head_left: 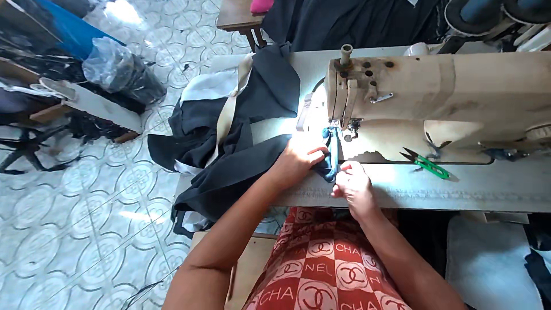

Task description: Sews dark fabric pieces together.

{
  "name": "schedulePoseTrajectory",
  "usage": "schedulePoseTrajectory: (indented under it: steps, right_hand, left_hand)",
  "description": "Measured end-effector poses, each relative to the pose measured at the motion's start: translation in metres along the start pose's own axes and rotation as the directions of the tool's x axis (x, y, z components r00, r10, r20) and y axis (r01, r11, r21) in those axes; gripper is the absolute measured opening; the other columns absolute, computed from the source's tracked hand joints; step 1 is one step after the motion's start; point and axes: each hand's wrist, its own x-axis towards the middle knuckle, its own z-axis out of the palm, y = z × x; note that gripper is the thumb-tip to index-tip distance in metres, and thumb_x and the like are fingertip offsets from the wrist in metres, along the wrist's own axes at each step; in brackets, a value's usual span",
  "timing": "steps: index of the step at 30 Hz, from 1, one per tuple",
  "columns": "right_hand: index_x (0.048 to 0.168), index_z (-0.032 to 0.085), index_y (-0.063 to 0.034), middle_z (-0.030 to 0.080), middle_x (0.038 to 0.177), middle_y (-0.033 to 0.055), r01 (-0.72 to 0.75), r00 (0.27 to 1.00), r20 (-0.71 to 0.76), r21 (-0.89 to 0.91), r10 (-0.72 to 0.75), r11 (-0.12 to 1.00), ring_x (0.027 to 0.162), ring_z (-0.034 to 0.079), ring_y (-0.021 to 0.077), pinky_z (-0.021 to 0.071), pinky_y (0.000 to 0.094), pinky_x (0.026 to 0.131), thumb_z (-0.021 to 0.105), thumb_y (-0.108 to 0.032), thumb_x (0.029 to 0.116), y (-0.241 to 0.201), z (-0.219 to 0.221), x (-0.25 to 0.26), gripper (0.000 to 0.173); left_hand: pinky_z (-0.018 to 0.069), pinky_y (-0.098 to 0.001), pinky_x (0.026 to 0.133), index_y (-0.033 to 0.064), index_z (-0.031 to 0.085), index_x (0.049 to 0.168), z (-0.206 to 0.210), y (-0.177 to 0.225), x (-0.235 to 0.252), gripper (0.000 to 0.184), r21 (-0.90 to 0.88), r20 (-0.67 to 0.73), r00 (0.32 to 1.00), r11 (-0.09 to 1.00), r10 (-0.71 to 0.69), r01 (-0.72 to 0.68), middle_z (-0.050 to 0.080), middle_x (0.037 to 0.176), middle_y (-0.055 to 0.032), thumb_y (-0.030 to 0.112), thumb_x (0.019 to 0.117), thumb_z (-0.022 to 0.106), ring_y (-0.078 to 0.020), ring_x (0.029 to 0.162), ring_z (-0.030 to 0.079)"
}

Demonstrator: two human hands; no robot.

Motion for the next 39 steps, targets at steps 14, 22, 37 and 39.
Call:
schedulePoseTrajectory:
  steps: [14,22,37,39]
  right_hand:
    - [0.105,0.080,-0.0115,0.072,0.121,0.0127,0.552,0.727,0.278,-0.781,-0.628,0.293,0.111,0.069,0.0271,0.0572,0.0376,0.094,0.065,-0.012,0.0931,0.048,-0.022,0.009,0.019]
    - [0.106,0.079,-0.0081,0.077,0.115,0.0059,0.578,0.672,0.327,-0.793,-0.665,0.194,0.110,0.071,0.0250,0.0576,0.0383,0.094,0.063,-0.012,0.0944,0.051,-0.023,0.008,0.021]
    - [0.104,0.080,-0.0080,0.078,0.112,0.0049,0.552,0.706,0.319,-0.807,-0.633,0.209,0.107,0.073,0.0228,0.0585,0.0361,0.092,0.061,-0.012,0.0953,0.042,-0.019,0.013,0.021]
    - [0.104,0.080,-0.0082,0.078,0.113,0.0043,0.529,0.718,0.299,-0.821,-0.629,0.214,0.104,0.073,0.0229,0.0597,0.0374,0.087,0.061,-0.013,0.0952,0.040,-0.018,0.020,0.021]
  left_hand:
    - [0.0276,-0.0664,0.117,0.0132,0.076,0.092,0.003,0.007,-0.003,0.022,0.016,0.148,0.989,1.000,0.011,-0.014,0.073,0.117,-0.0005,-0.001,0.0948,0.059,-0.0237,0.132,0.058]
    - [0.0293,-0.0708,0.113,0.0175,0.077,0.107,0.006,0.011,-0.003,0.022,0.039,0.104,0.994,0.999,-0.014,0.010,0.075,0.106,-0.0024,0.007,0.0995,0.059,-0.0273,0.125,0.063]
    - [0.0302,-0.0751,0.108,0.0189,0.077,0.105,0.004,0.008,0.002,0.026,0.062,0.131,0.991,0.998,-0.015,0.007,0.073,0.104,-0.0045,0.002,0.0980,0.059,-0.0292,0.120,0.064]
    - [0.0341,-0.0725,0.106,0.0182,0.077,0.108,0.006,0.004,0.008,0.028,0.082,0.138,0.990,0.996,-0.036,0.024,0.071,0.104,-0.0059,0.002,0.0981,0.058,-0.0300,0.115,0.064]
